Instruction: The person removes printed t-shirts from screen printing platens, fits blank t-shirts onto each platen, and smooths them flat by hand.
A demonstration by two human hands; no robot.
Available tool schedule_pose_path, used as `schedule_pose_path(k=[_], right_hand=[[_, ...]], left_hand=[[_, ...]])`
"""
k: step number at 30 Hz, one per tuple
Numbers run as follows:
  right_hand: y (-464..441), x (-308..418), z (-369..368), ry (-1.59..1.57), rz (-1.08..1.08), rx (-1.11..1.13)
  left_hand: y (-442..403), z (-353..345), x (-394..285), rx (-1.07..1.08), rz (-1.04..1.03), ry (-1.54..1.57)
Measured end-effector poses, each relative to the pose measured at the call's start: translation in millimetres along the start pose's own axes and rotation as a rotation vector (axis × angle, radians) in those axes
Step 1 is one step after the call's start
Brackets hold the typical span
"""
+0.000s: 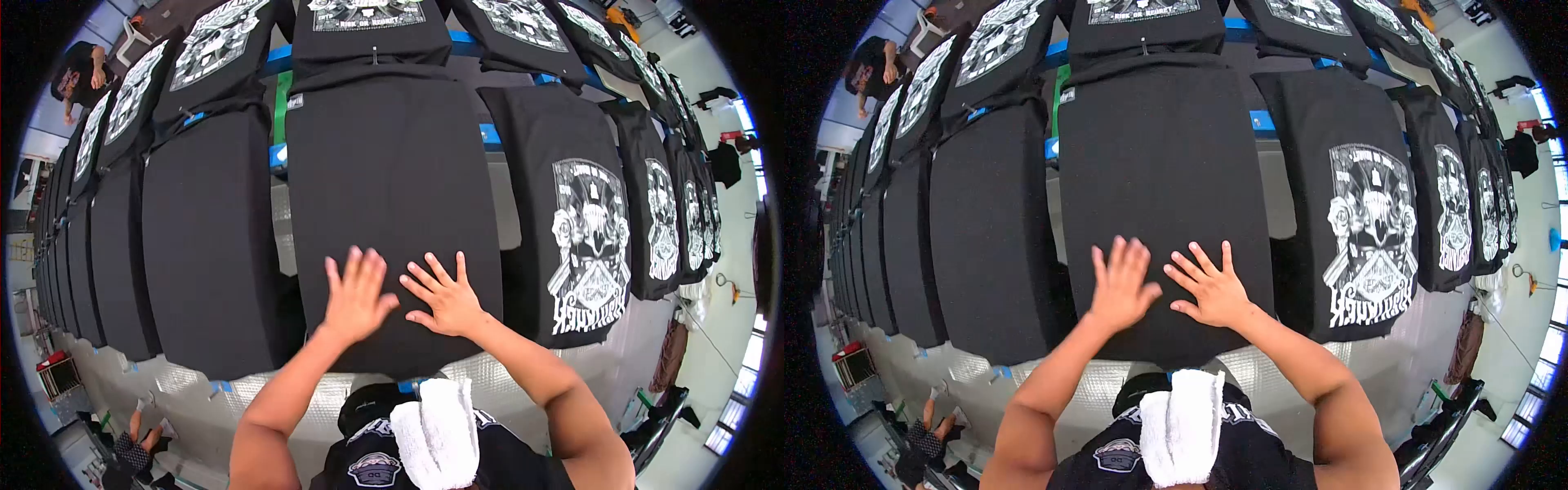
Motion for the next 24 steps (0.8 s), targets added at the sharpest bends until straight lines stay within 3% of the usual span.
schedule_pose_path(k=[2, 3, 4, 5, 7, 8, 9, 10, 11, 13, 14, 17, 19, 20, 21, 22, 23, 24], right_hand=[[-34.6, -21.6, 1.8, -0.007, -0.024, 0.0], [-49.8, -36.2, 5.3, -0.011, -0.043, 0.019], [-72.8, -59.0, 25.4, 0.016, -0.159, -0.009], [-93.3, -95.6, 29.8, -0.006, -0.306, -0.182], [-128.4, -189.6, 11.8, -0.034, -0.662, -0.543], [-148.2, -230.4, 2.5, -0.053, -0.794, -0.589], [-170.0, -270.2, -0.3, -0.503, -0.84, -0.368], [-186.1, -296.1, -15.4, -0.655, -0.866, -0.286], [-196.1, -321.9, -41.0, -0.493, -0.81, -0.246], [-202.6, -299.5, -5.4, -0.275, -0.768, -0.361], [-201.5, -300.6, -6.6, -0.241, -0.776, -0.366], [-198.9, -304.7, -12.5, -0.185, -0.809, -0.386], [-201.4, -296.6, -10.0, -0.214, -0.863, -0.415], [-194.5, -288.8, -7.4, -0.31, -0.823, -0.43], [-186.1, -259.4, 10.8, -0.123, -0.663, -0.511], [-176.2, -219.9, 33.5, 0.065, -0.499, -0.591], [-164.1, -172.8, 51.7, -0.005, -0.394, -0.249], [-152.1, -112.6, 62.5, 0.205, -0.229, -0.066]], left_hand=[[-82.5, 63.4, 46.3, -0.306, 0.117, -0.057], [-114.5, 84.4, 97.2, -0.539, 0.09, 0.115], [-146.6, 105.9, 136.4, -0.6, 0.319, 0.087], [-171.9, 107.1, 185.6, -0.788, 0.392, 0.226], [-215.3, 122.2, 250.7, -0.498, 0.736, 0.451], [-227.3, 121.8, 263.4, -0.465, 0.692, 0.457], [-235.5, 119.5, 273.2, -0.43, 0.648, 0.463], [-241.3, 116.8, 279.4, -0.393, 0.603, 0.468], [-241.2, 118.1, 275.5, -0.391, 0.585, 0.314], [-239.3, 125.4, 257.1, -0.393, 0.536, 0.013], [-238.5, 124.8, 256.6, -0.481, 0.452, 0.042], [-237.4, 118.7, 267.6, -0.487, 0.542, 0.09], [-230.6, 119.9, 261.0, -0.551, 0.495, 0.11], [-227.1, 121.5, 257.5, -0.587, 0.47, 0.116], [-214.5, 121.6, 227.9, -0.711, 0.319, -0.103], [-206.1, 136.9, 164.5, -0.547, 0.312, 0.061], [-185.6, 126.9, 129.8, -0.216, 0.269, 0.117], [-163.0, 107.4, 73.1, -0.035, 0.042, -0.283]])
Point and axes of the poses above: each hand's wrist, its own y-axis away from the middle knuckle, its own z-axis out of the back of the hand, x = y × z, the point moved 2 cm from there along -y, towards the middle knuckle, and after that the axes turned 15 degrees about y, right-handed, at the moved point
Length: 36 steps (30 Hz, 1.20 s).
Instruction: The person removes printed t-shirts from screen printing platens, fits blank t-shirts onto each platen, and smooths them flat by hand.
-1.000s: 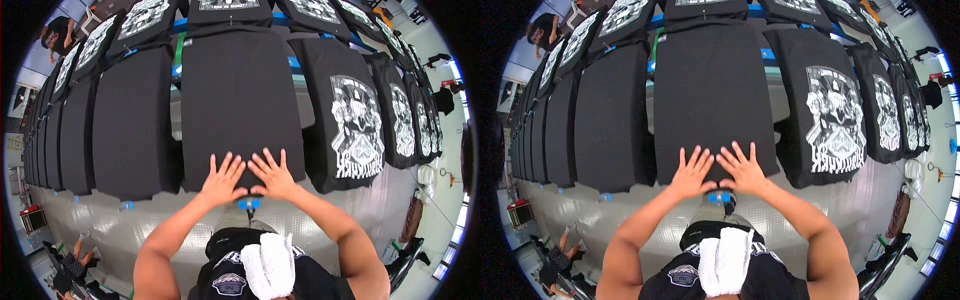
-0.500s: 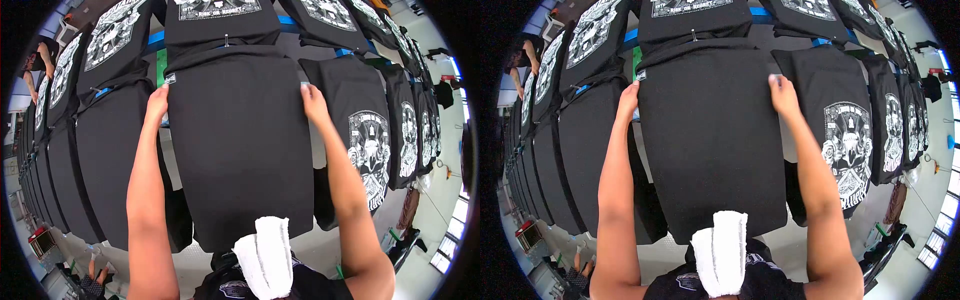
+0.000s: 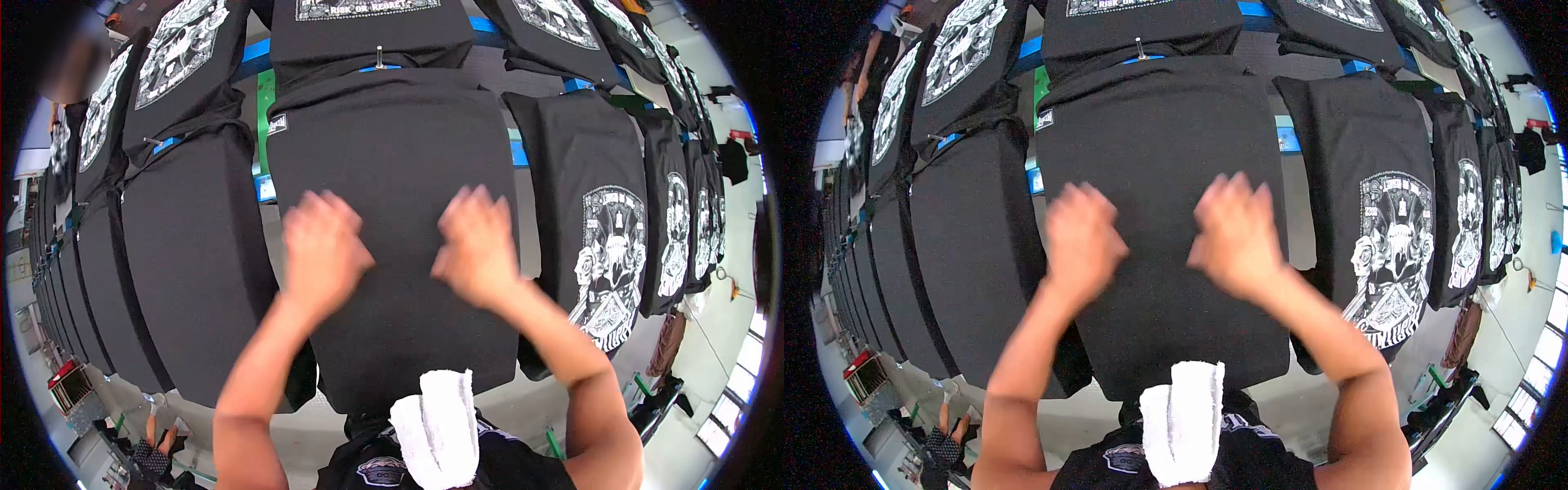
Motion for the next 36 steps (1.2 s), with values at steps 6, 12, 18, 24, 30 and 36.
schedule_pose_path(k=[6, 12, 18, 24, 30, 36], right_hand=[[-64.5, 7.1, -40.0, -0.128, 0.216, 0.015], [-163.4, -29.6, -88.6, -0.03, -0.135, -0.224], [141.9, 75.7, -32.8, -0.369, 0.173, 0.041], [432.8, 94.8, -100.5, -0.745, 0.5, 0.19], [505.9, -17.9, -137.9, -1.78, -1.145, 0.252], [523.9, -50.1, -93.1, -2.131, -0.947, 0.202]], left_hand=[[-53.3, -45.6, 24.0, 0.006, -0.064, 0.093], [-135.7, -74.6, 91.8, -0.214, 0.195, -0.034], [115.4, -80.3, -115.7, 0.131, -0.043, 0.145], [270.3, -122.8, -182.8, 0.274, -0.102, -0.042], [268.2, -103.2, -208.4, 0.298, -0.059, -0.062], [242.5, -116.8, -255.3, 0.103, 0.166, 0.09]])
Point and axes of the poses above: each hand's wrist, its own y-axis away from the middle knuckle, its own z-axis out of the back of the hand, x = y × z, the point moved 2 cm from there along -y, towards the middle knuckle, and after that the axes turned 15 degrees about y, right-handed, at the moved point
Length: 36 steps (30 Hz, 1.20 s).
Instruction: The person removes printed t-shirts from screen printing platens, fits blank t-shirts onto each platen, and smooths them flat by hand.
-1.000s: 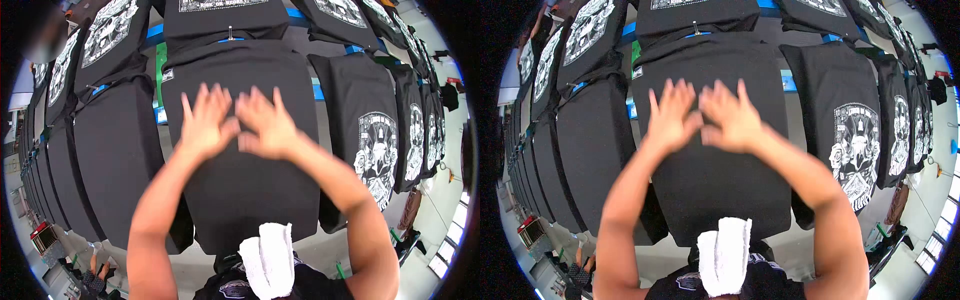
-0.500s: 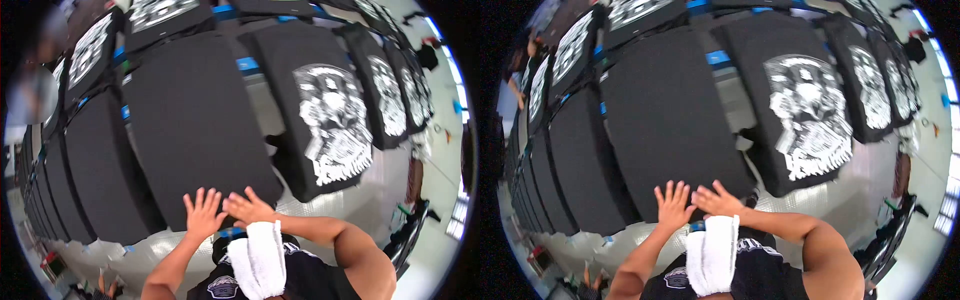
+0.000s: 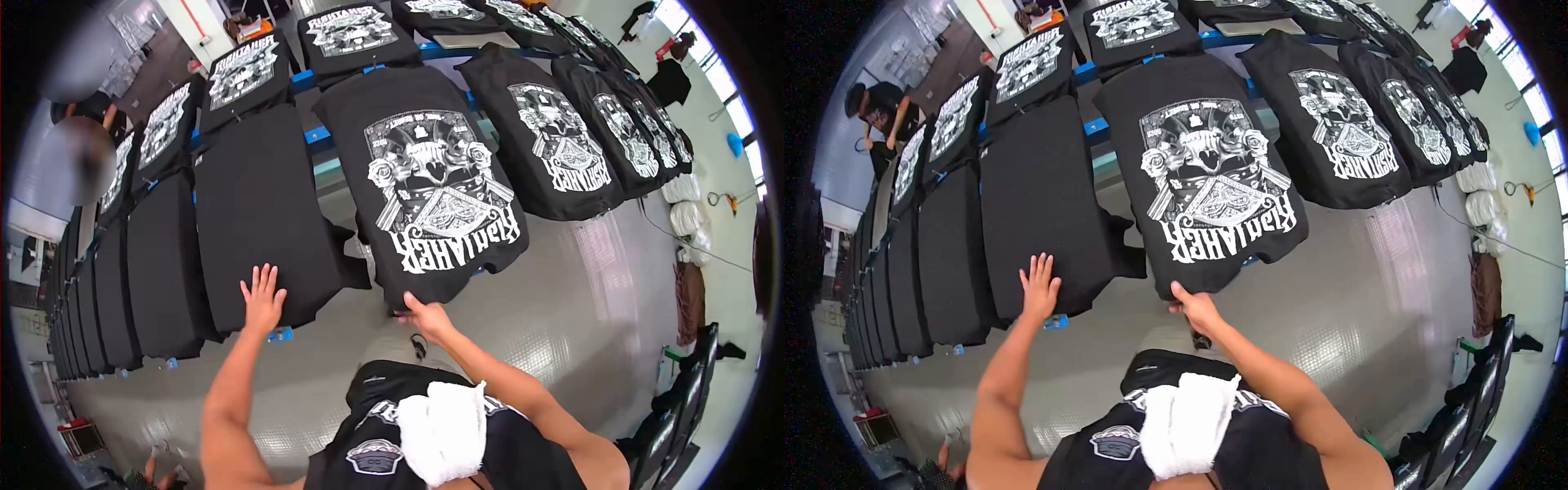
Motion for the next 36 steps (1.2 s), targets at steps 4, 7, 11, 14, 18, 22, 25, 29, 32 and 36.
schedule_pose_path(k=[4, 7, 11, 14, 18, 22, 25, 29, 32, 36], right_hand=[[108.1, 113.5, 53.1, 0.284, 0.184, -0.257], [189.3, 137.0, 198.2, -0.125, 0.624, -0.336], [294.4, 210.0, 268.9, -0.018, 1.078, -0.361], [307.6, 205.7, 337.6, -0.212, 0.892, -0.405], [269.9, 225.0, 362.4, -0.097, 0.602, -0.585], [227.9, 212.0, 394.1, 0.1, 0.287, -0.681], [206.9, 214.3, 408.4, 1.61, -0.57, -1.033], [155.5, 341.1, 275.0, 1.334, 0.854, -0.588], [173.7, 394.3, 251.1, 1.385, 1.153, -0.177], [281.1, 429.4, 275.1, 1.304, 1.354, 0.11]], left_hand=[[-2.4, -16.9, -9.9, -0.006, 0.056, -0.172], [-7.6, -10.7, -13.9, 0.039, 0.085, -0.089], [-72.8, -10.4, -89.1, -0.277, -0.028, 0.282], [-173.9, -23.0, -204.4, -0.391, -0.173, 0.424], [-267.6, -63.1, -258.6, -0.205, -0.099, 0.236], [-286.6, -54.2, -277.5, -0.215, -0.187, 0.297], [-289.7, 4.0, -352.4, -0.29, -0.362, 0.667], [-234.6, 51.2, -551.7, 0.333, -1.035, 0.651], [-183.8, 78.0, -625.5, 0.182, -1.206, 0.611], [-141.2, 73.6, -626.5, 0.143, -1.071, 0.823]])
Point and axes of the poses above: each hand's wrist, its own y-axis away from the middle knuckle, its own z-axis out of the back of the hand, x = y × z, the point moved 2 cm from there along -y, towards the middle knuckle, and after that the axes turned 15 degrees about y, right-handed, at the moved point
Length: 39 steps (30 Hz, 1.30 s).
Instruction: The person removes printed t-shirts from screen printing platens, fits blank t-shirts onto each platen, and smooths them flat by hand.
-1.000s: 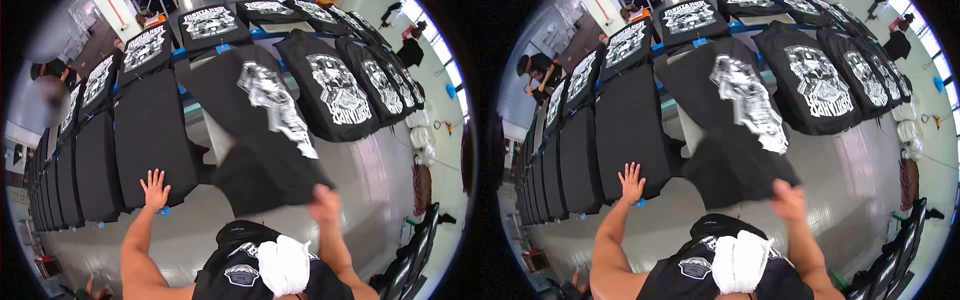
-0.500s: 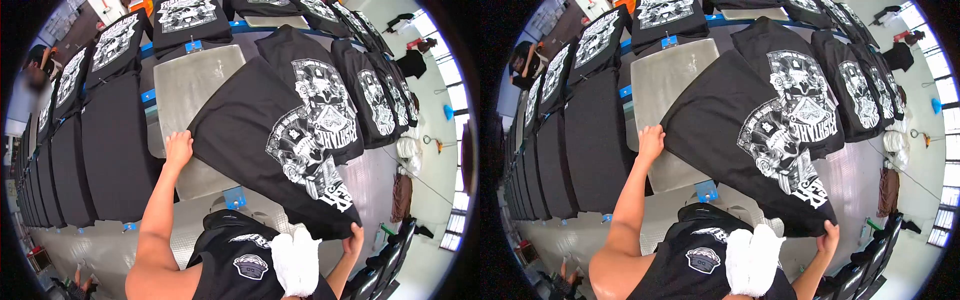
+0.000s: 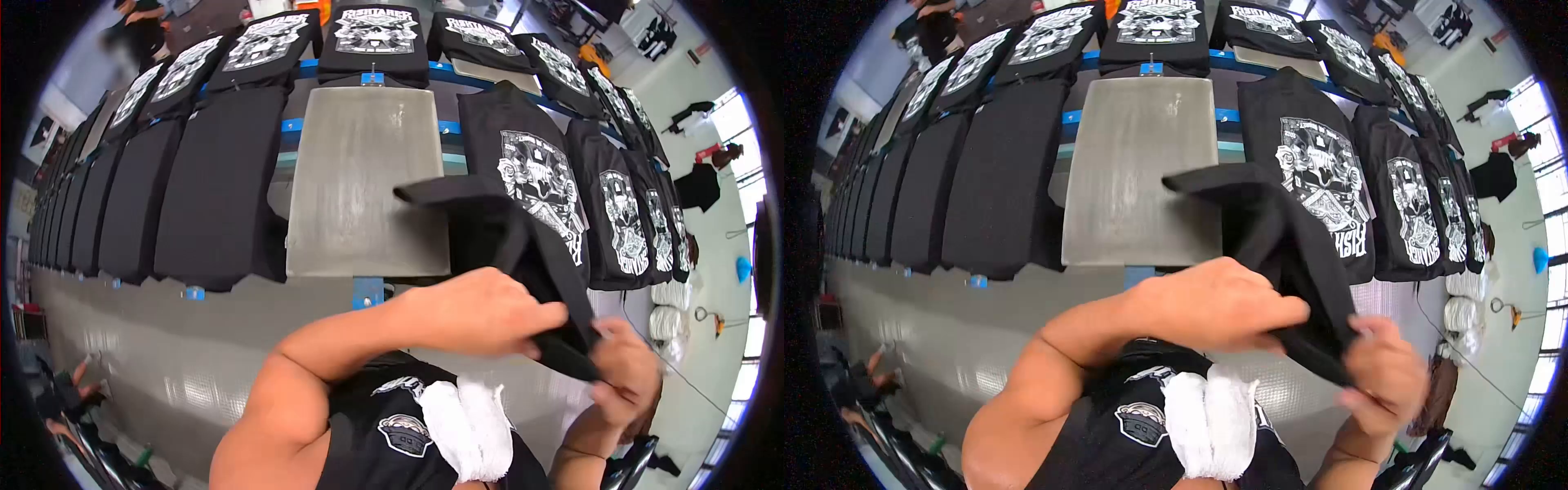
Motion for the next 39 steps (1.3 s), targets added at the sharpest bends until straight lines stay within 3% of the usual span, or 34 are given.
schedule_pose_path(k=[1, 3, 4, 6, 7, 8, 10, 11, 13, 14, 15, 17, 19, 23, 26, 29, 34, 37, 39], right_hand=[[27.5, 0.6, 29.0, -0.106, 0.151, -0.041], [80.8, 2.4, 79.5, -0.132, 0.151, -0.27], [94.6, -0.4, 98.0, -0.023, 0.061, -0.278], [126.7, -3.7, 104.7, 0.362, -0.397, -0.358], [113.6, 7.8, 95.8, 0.571, -0.316, 0.027], [102.8, 32.4, 70.5, 0.458, -0.116, 0.066], [94.6, 70.2, 22.9, 0.006, 0.048, 0.45], [109.0, 85.8, -2.3, 0.193, -0.013, 0.447], [119.7, 64.2, -34.5, 0.173, -0.054, 0.424], [123.1, 64.9, -32.3, 0.086, -0.106, 0.386], [123.9, 62.1, -30.4, -0.002, -0.163, 0.36], [121.7, 64.1, -31.7, 0.032, -0.126, 0.305], [117.6, 57.0, -43.3, 0.017, -0.17, 0.257], [101.5, 12.3, -76.6, -0.147, -0.377, 0.41], [109.0, -30.3, -117.8, -0.103, -0.463, 0.553], [122.0, -45.5, -153.2, -0.16, -0.573, 0.595], [144.1, -47.6, -206.2, -0.29, -0.667, 0.366], [148.0, -50.9, -231.1, -0.28, -0.717, 0.397], [149.5, -63.5, -249.5, -0.297, -0.71, 0.387]], left_hand=[[13.5, -17.5, 2.6, 0.04, 0.023, -0.063], [40.5, -54.8, 3.0, 0.012, 0.099, -0.111], [46.9, -69.5, -7.3, -0.059, 0.074, -0.073], [48.1, -98.3, -41.4, -0.178, 0.007, -0.061], [48.2, -112.7, -63.9, -0.238, -0.02, -0.045], [45.1, -127.1, -83.0, -0.217, -0.008, -0.109], [40.1, -148.2, -115.5, -0.168, 0.036, -0.08], [40.6, -154.4, -127.1, -0.156, 0.066, -0.082], [56.6, -160.7, -138.9, -0.136, 0.262, -0.216], [84.8, -158.4, -140.9, -0.132, 0.519, -0.285], [110.0, -162.7, -126.4, -0.213, 0.508, -0.348], [177.6, -170.2, -88.0, -0.298, 0.675, -0.284], [255.1, -175.3, -49.4, -0.525, 0.759, -0.293], [318.9, -130.6, -48.8, -0.755, 0.666, -0.257], [340.6, -87.1, -57.5, -0.867, 0.681, 0.015], [366.5, -48.3, -53.7, -0.535, 0.889, -0.164], [392.4, -22.4, -45.9, -0.443, 0.8, -0.37], [406.5, -19.4, -26.2, -0.421, 0.683, -0.546], [414.1, -16.4, -9.8, -0.44, 0.714, -0.454]])
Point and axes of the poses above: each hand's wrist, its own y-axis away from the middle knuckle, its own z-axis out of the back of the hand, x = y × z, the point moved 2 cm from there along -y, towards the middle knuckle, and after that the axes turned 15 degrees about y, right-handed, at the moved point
